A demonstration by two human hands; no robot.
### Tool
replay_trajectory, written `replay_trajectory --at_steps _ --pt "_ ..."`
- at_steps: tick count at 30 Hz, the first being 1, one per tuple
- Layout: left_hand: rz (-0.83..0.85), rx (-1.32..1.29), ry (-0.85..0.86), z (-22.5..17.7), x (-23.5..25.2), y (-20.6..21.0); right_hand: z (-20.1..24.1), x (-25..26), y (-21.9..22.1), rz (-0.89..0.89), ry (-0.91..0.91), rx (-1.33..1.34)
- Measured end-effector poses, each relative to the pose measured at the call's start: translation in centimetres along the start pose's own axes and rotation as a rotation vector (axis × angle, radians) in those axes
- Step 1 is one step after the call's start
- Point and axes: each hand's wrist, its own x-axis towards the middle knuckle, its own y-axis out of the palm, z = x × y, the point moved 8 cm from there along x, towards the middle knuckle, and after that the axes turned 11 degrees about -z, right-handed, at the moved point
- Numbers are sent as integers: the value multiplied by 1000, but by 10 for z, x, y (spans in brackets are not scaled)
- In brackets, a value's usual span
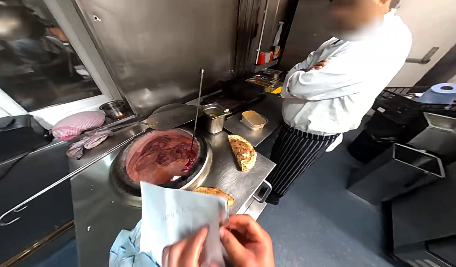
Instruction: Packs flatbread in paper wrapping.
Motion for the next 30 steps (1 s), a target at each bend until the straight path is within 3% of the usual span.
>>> replay_trajectory --at_steps 3,7,10,15,17,18,19,22,24,27,30 --pt "219 324 -194 42 7 40 -89 6 -2 -160 300 -45" --pt "402 627 -408 127 -20 82 -194 9 -15 -89 671 -397" --pt "608 744 -571 158 -43 100 -222 15 -26 60 748 -578" --pt "584 919 -491 145 -37 120 -229 31 -26 235 760 -634" --pt "583 1010 -455 143 -29 124 -228 39 -28 293 700 -703" --pt "592 1031 -461 143 -27 125 -223 44 -28 327 582 -771" --pt "585 1043 -452 141 -25 125 -211 48 -27 360 363 -839" --pt "477 1077 -320 124 -13 126 -162 45 -11 468 -523 -828" --pt "458 1084 -235 110 -8 128 -148 32 3 684 -731 -738" --pt "540 1007 -210 92 -9 129 -154 27 22 1085 -584 -722" --pt "595 904 -105 73 -10 130 -144 31 40 1425 -87 -951"
